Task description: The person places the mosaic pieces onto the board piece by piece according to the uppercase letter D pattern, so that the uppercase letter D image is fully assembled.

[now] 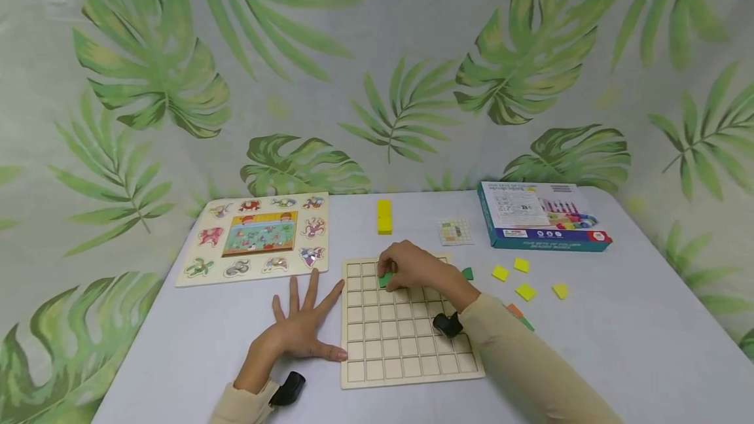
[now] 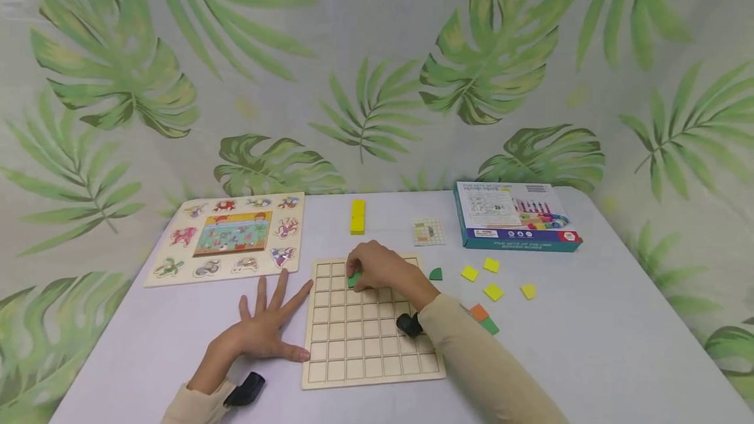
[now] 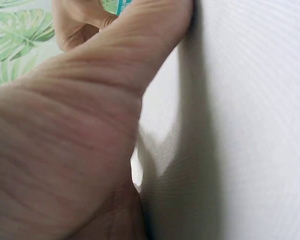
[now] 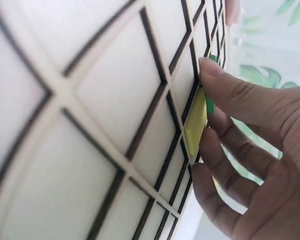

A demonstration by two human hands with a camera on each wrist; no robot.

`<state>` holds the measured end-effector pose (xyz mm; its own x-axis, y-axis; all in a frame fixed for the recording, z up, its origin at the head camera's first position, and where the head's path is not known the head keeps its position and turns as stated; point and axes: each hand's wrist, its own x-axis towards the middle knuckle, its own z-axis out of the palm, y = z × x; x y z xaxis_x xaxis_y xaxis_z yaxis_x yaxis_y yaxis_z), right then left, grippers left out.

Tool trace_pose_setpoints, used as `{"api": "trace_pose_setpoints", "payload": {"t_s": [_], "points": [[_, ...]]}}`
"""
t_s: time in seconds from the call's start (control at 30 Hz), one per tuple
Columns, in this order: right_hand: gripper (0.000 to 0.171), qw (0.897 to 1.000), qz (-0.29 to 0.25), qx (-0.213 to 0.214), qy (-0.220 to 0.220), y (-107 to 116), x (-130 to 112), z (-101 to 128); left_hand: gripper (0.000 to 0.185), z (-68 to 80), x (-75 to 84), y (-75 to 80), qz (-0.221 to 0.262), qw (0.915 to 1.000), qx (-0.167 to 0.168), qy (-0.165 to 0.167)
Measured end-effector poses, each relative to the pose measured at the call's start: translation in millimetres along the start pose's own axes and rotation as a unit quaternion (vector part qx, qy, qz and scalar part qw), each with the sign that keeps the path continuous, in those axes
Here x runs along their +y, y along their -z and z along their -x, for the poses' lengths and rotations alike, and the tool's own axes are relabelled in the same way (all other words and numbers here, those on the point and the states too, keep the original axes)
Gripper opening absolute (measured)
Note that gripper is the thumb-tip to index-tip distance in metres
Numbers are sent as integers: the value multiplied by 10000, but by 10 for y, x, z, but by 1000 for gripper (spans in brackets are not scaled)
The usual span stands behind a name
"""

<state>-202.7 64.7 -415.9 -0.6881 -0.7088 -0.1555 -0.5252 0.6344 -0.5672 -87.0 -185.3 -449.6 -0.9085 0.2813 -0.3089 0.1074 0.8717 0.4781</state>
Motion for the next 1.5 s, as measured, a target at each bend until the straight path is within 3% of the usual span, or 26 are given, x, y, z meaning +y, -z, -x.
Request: {"api": "trace_pose_setpoints", "payload": {"t_s": [0.2,0.53,0.67,0.87,1.1,1.3,1.5], "points": [[13,9987,-63,-262,-423,29,17,-106,127,-18,-2,24,-51,10000,-10,-52],[14,9971,-123,-353,-665,14,41,-137,126,-43,13,20,-33,10000,-56,-63],[13,9985,-88,-125,-527,-10,64,-90,126,-30,16,20,-5,10000,-28,-59],[18,9984,461,264,-185,-34,86,33,126,-65,5,-5,-9,10000,9,-83],[12,9996,233,173,27,-57,96,221,127,-52,1,-16,-4,10000,-31,-9],[17,9979,555,240,211,-13,147,332,127,-22,-11,1,-8,10000,-4,16],[20,9956,783,428,273,31,275,588,129,16,3,9,106,9999,-68,-4]]}}
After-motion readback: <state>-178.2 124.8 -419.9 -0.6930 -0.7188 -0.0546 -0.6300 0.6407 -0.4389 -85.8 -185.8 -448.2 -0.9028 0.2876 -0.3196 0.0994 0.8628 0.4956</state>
